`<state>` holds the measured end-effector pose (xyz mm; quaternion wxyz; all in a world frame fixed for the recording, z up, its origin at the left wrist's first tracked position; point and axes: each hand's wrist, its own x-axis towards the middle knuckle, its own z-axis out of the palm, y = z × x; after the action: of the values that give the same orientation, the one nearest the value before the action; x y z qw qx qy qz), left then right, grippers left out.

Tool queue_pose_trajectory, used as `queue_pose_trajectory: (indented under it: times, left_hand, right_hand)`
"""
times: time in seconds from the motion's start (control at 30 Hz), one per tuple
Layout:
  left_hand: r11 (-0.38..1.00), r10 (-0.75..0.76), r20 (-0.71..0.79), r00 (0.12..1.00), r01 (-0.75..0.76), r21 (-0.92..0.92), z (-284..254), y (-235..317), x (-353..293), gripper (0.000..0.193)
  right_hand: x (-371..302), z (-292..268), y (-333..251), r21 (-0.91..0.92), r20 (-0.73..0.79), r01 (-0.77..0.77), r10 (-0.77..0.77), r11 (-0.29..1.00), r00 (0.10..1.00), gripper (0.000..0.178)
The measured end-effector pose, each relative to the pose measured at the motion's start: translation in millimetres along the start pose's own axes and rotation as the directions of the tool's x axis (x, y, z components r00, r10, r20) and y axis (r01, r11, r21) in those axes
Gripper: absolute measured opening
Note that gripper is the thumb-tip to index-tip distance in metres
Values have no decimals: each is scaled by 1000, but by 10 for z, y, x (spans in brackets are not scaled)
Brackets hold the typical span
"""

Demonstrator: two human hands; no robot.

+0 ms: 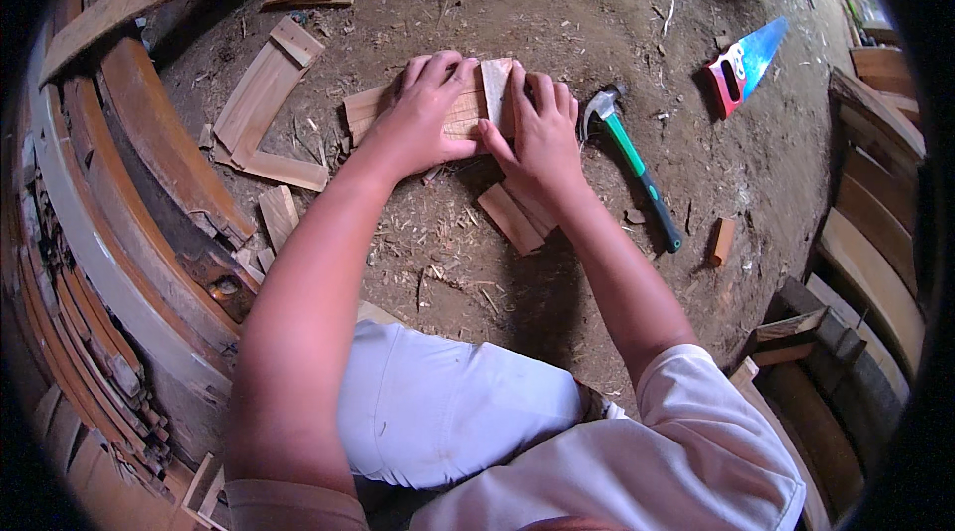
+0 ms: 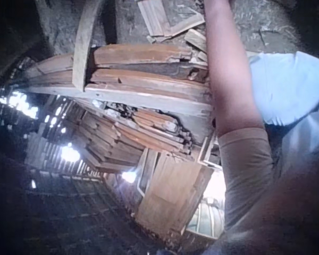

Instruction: The person sits on the floor and assembles small wooden pieces by aligning them and hammering nails to join them. The person repeatedly picks up pieces, positions them, and uses a hammer to secure the joints.

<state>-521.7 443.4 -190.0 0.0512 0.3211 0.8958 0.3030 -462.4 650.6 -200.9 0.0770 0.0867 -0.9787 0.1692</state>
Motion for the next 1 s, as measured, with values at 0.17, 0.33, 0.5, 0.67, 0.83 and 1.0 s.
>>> queue_pose_trajectory:
  times: [0.17, 0.33, 0.5, 0.67, 0.83, 1.0]
  left_hand:
    - [997, -47, 52, 998, 43, 64, 9, 31, -19, 99]
    - [990, -68, 83, 994, 57, 132, -11, 59, -10, 101]
    - [985, -84, 104, 991, 67, 159, -12, 93, -4, 102]
    - [985, -90, 94, 991, 75, 154, -36, 129, -11, 106]
    - [983, -129, 59, 990, 119, 142, -274, 225, 65, 100]
    - [769, -608, -143, 781, 624, 139, -745, -152, 26, 58]
  right_hand:
    - [8, -25, 21, 26, 25, 16, -16, 1000, 1000, 87]
    - [-9, 18, 31, -6, 33, 5, -5, 1000, 999, 85]
    - [-17, 24, 17, 24, 26, -46, 45, 999, 999, 89]
    - [-33, -2, 70, 287, -142, -45, 89, 957, 986, 90]
    - [-72, -27, 195, 537, -177, -82, 208, 840, 962, 69]
    - [-47, 34, 206, 578, -218, -97, 268, 810, 938, 49]
